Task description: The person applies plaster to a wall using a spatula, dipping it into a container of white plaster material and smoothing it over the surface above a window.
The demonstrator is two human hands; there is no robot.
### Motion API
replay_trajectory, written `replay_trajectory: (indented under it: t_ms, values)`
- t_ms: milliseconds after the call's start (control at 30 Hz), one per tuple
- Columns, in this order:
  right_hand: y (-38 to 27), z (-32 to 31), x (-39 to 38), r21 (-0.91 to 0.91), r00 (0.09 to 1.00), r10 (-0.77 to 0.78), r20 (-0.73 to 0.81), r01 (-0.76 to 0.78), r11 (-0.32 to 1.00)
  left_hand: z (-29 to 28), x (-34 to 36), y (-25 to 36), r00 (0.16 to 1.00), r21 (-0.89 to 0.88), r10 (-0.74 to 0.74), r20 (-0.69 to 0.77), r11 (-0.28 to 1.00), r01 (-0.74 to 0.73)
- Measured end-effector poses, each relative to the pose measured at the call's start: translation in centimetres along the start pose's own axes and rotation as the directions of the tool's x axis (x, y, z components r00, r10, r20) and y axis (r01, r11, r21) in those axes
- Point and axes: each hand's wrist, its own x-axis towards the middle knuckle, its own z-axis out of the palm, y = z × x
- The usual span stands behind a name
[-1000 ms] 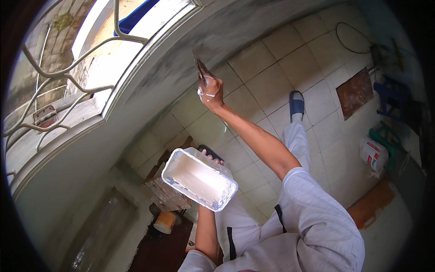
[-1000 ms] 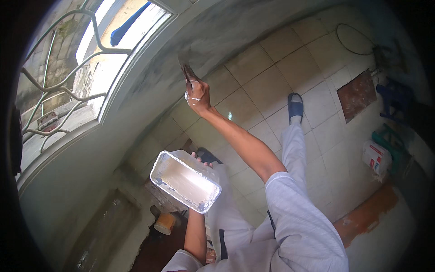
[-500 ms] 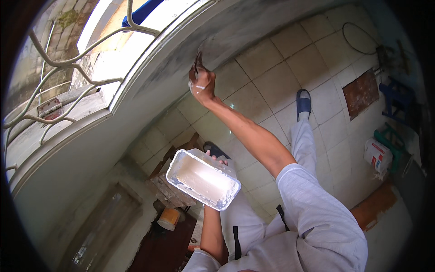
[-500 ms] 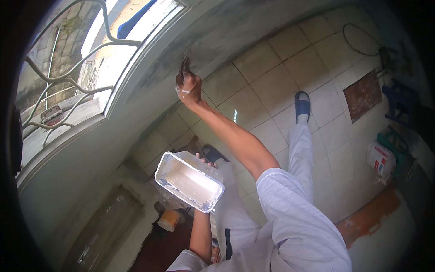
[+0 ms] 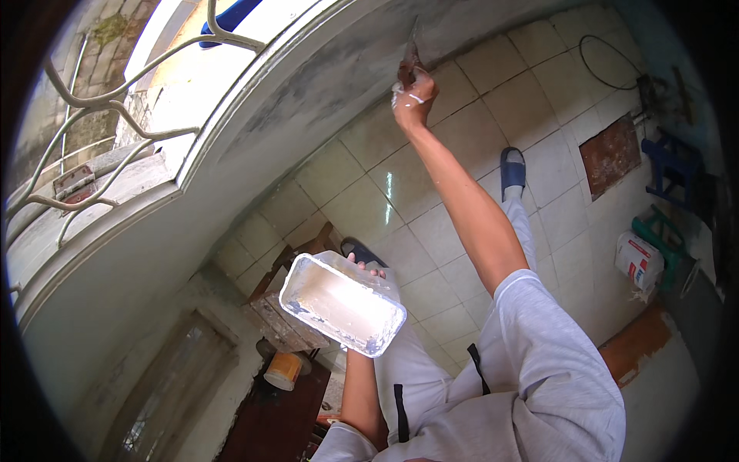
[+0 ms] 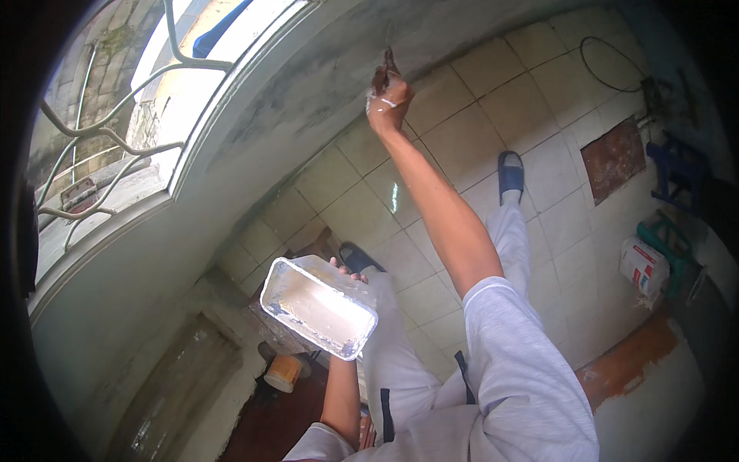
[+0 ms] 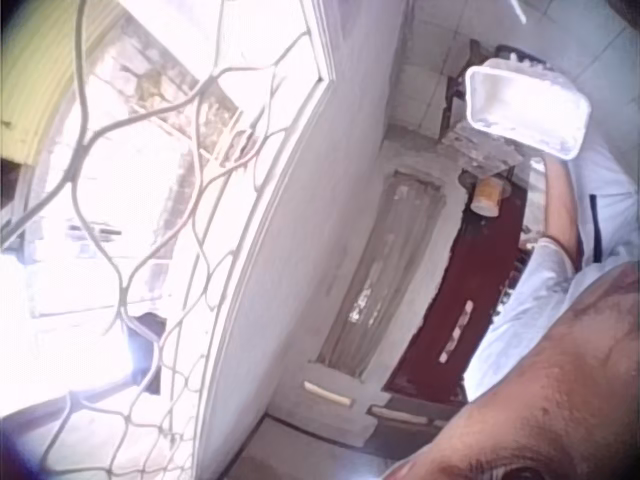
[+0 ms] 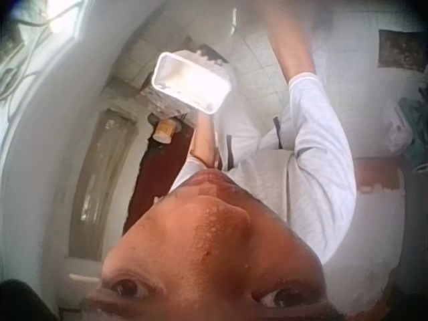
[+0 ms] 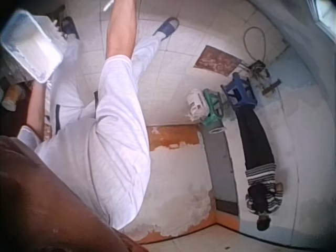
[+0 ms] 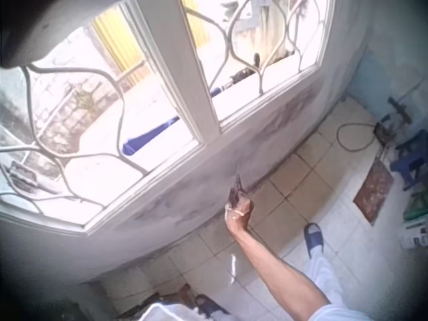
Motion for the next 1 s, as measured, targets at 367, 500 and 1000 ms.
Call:
replay_trajectory:
  t_ms: [367,500,1000]
  values:
    - [2.6,1.9,-14.0,0.162,0.862,-0.271,0.429,0.221,0.962,0.2,0.1,0.4,0.999,0.026,0.01,-0.05,1.0,-0.009]
    - [1.8,-2.3,-5.9,-0.06,0.992,0.094,0.084,-0.089,0.994,1.0,0.2,0.0,1.0,-0.005,0.0,0.001,1.0,0.0]
    - [4.3,-0.3,-13.9,0.17,0.869,-0.13,0.477,0.053,0.984,-0.3,0.2,0.7,1.0,0.015,-0.018,-0.004,1.0,0.018]
